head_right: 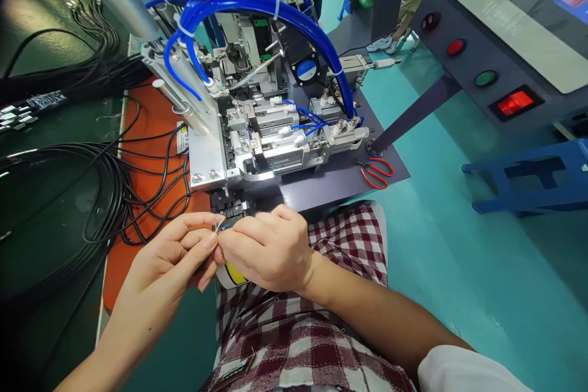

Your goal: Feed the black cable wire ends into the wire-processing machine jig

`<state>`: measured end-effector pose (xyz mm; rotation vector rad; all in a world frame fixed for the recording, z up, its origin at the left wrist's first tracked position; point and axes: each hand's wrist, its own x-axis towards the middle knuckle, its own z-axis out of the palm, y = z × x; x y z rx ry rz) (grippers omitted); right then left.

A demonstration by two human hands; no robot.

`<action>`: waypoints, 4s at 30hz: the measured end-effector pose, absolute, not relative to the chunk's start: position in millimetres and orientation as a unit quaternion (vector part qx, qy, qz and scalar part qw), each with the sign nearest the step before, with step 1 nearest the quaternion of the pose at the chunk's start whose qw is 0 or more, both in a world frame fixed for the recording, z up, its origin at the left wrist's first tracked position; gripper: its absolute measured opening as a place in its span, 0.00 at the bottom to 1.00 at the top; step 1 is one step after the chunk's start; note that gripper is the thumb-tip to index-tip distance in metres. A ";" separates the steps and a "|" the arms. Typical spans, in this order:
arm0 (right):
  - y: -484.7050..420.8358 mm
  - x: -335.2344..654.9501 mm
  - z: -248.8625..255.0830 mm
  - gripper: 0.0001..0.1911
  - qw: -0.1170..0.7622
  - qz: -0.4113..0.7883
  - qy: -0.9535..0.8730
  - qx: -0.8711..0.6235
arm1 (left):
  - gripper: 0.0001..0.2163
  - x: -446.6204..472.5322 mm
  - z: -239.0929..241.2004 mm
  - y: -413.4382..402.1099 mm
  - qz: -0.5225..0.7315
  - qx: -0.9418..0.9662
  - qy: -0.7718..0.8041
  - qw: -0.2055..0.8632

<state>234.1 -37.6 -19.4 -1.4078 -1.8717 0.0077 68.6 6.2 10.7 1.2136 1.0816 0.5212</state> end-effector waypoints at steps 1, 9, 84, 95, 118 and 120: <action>-37.6 231.5 -19.6 0.11 0.401 0.017 -0.728 -0.556 | 0.11 68.6 10.4 5.8 0.234 0.534 0.479 0.656; -33.5 217.9 -1.1 0.06 0.488 0.550 -0.364 -0.572 | 0.09 66.5 8.8 2.0 0.279 0.516 0.457 0.669; -19.6 232.1 3.4 0.19 0.460 0.660 -0.265 -0.531 | 0.10 72.4 13.2 8.6 0.238 0.474 0.520 0.670; -19.2 230.0 1.0 0.13 0.473 0.645 -0.275 -0.533 | 0.10 71.0 9.6 6.2 0.232 0.477 0.521 0.669; -13.6 253.0 9.0 0.11 0.350 0.438 -0.642 -0.523 | 0.16 75.0 16.2 13.2 0.172 0.497 0.535 0.661; -12.4 256.8 6.9 0.11 0.363 0.457 -0.655 -0.479 | 0.16 75.5 17.7 16.0 0.156 0.499 0.527 0.670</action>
